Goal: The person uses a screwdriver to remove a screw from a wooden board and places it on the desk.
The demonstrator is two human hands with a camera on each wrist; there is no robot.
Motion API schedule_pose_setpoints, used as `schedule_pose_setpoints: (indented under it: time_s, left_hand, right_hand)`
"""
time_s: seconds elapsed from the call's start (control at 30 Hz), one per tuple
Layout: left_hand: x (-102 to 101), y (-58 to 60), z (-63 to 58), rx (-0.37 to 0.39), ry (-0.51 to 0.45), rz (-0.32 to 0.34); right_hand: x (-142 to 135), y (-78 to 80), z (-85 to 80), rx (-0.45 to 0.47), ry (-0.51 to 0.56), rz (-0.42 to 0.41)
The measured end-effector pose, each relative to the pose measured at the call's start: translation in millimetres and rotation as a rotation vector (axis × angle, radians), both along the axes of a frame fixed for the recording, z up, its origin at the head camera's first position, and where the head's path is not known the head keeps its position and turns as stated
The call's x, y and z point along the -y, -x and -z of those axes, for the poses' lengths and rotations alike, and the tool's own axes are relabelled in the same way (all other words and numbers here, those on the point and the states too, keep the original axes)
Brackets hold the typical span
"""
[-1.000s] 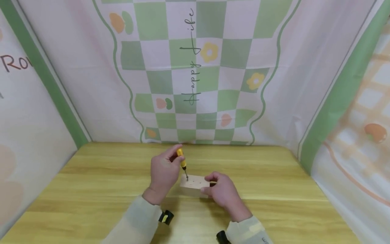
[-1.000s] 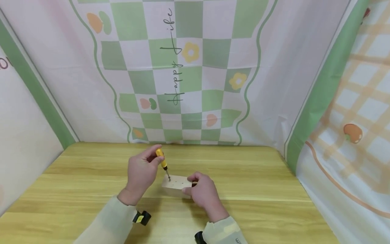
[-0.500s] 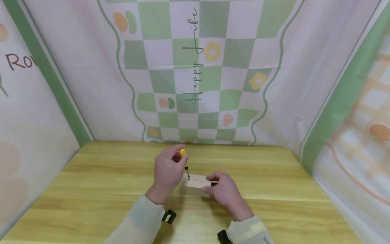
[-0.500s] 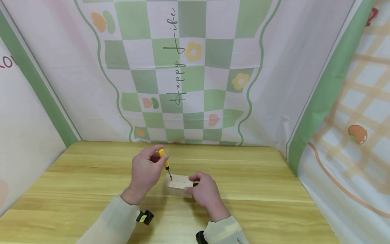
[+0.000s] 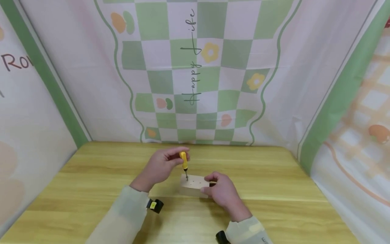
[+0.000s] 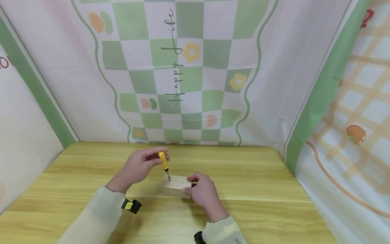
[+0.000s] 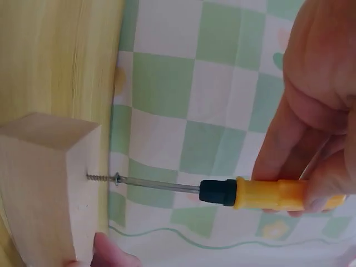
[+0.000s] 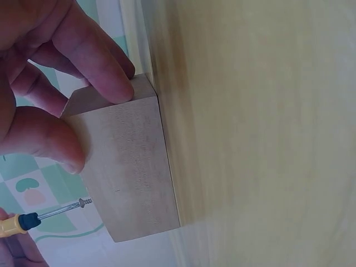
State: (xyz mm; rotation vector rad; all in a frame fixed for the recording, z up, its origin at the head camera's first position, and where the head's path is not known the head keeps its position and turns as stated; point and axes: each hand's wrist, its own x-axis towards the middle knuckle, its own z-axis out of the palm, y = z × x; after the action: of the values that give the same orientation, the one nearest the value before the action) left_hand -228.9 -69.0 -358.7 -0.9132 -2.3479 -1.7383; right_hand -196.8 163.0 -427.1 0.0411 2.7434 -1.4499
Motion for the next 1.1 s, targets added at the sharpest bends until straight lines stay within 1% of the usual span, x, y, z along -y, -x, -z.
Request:
schedule_pose_setpoints:
  time_s: [0.07, 0.1, 0.27, 0.33, 0.53, 0.67, 0.73, 0.8, 0.87, 0.9, 0.93, 1.0, 1.1]
  left_hand:
    - [-2.7, 0.0, -0.4, -0.021, -0.006, -0.029]
    - [-4.7, -0.5, -0.2, -0.036, -0.011, -0.06]
    - [-16.5, -7.9, 2.1, -0.151, -0.019, -0.281]
    - [-20.9, -10.8, 3.0, -0.209, -0.018, -0.351]
    - [-31.1, -14.8, 7.6, -0.371, -0.041, -0.454]
    - [-38.9, -17.4, 10.6, -0.482, -0.048, -0.53]
    - [-42.8, -18.4, 12.1, -0.519, -0.039, -0.573]
    - [-45.3, -19.7, 12.9, -0.533, -0.033, -0.596]
    - [-44.8, -20.2, 12.9, -0.517, -0.03, -0.57]
    - [-43.4, -20.0, 12.2, -0.496, -0.027, -0.538]
    - [-41.0, -19.5, 10.9, -0.462, -0.029, -0.487]
    - [-34.2, -17.2, 8.4, -0.368, -0.022, -0.357]
    - [-21.7, -11.4, 5.2, -0.186, -0.016, -0.138]
  right_hand:
    - [0.2, 0.2, 0.2, 0.004, -0.006, 0.002]
    - [0.3, 0.4, 0.3, 0.003, -0.011, 0.002]
    - [0.4, 1.3, 1.6, -0.007, -0.025, 0.001]
    - [0.2, 1.4, 1.8, -0.008, -0.031, 0.003]
    - [-1.8, 1.1, 0.3, -0.016, -0.058, -0.001]
    - [-2.3, 0.8, -0.1, -0.009, -0.043, -0.007]
    - [-2.4, 0.9, 0.3, -0.003, -0.03, -0.009]
    - [-2.5, 1.0, 0.6, 0.002, -0.014, -0.013]
    - [-2.4, 1.0, 0.8, 0.002, -0.004, -0.018]
    - [-2.3, 1.0, 0.8, 0.001, -0.001, -0.02]
    - [-2.5, 0.9, 0.7, -0.002, -0.002, -0.023]
    - [-2.8, 0.6, 0.5, -0.005, 0.002, -0.026]
    - [-2.9, 0.3, 0.9, -0.01, 0.002, -0.029]
